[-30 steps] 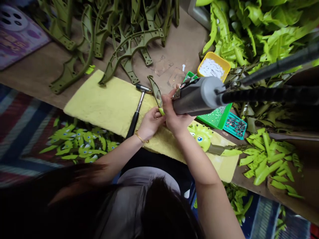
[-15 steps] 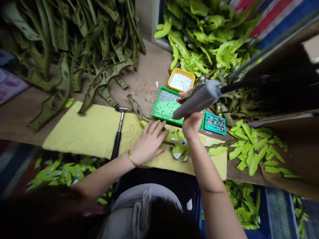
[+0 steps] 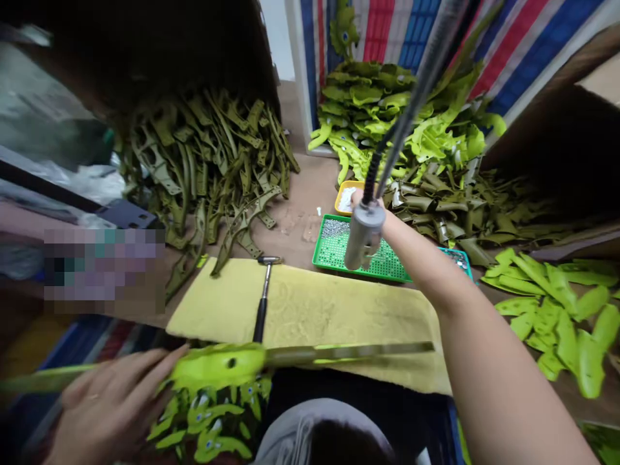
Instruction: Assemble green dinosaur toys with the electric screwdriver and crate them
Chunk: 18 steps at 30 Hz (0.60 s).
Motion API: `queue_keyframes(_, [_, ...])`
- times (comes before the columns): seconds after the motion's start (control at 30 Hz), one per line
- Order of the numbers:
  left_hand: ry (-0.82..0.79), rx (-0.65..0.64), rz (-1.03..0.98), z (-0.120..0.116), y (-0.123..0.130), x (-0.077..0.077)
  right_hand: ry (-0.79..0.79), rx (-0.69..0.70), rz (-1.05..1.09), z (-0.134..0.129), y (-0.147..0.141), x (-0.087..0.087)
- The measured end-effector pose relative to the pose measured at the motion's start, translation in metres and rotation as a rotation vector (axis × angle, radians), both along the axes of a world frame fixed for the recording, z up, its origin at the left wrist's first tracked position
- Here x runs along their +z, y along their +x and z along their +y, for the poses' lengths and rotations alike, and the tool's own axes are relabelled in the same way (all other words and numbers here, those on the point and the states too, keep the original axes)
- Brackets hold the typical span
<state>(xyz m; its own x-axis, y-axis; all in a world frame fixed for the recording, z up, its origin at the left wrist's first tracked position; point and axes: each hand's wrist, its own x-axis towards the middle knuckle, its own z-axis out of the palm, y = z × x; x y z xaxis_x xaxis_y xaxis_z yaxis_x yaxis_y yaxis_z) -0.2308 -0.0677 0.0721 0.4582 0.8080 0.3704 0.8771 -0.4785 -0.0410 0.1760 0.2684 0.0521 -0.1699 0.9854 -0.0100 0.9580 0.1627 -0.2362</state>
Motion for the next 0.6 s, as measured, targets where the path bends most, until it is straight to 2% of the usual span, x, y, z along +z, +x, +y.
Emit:
queue_keyframes(0.07, [-0.012, 0.280, -0.118, -0.023, -0.035, -0.010, 0.033, -0.007, 0.050, -0.003, 0.002, -0.002])
queue_keyframes(0.1, [-0.068, 0.371, -0.189, -0.030, -0.042, -0.014, 0.047, -0.010, 0.068, -0.004, 0.004, -0.003])
queue_keyframes(0.17, [-0.224, 0.504, -0.362, -0.035, -0.035, -0.016, 0.073, -0.027, 0.102, -0.004, 0.009, -0.006])
queue_keyframes(0.23, [-0.456, 0.577, -0.543, -0.028, -0.007, -0.013, 0.090, -0.045, 0.141, -0.005, 0.015, -0.009])
queue_keyframes(0.3, [-0.657, 0.597, -0.717, -0.012, 0.030, -0.006, 0.101, -0.048, 0.202, -0.007, 0.020, -0.011])
queue_keyframes(0.4, [-0.823, 0.563, -1.008, 0.014, 0.074, -0.001, 0.121, -0.029, 0.344, -0.014, 0.026, -0.011])
queue_keyframes(0.5, [-0.904, 0.519, -1.258, 0.029, 0.097, -0.003, 0.184, -0.049, 0.528, -0.022, 0.033, -0.010])
queue_keyframes(0.6, [-0.965, 0.430, -1.381, 0.034, 0.107, -0.010, 0.303, -0.190, 0.758, -0.031, 0.051, -0.004])
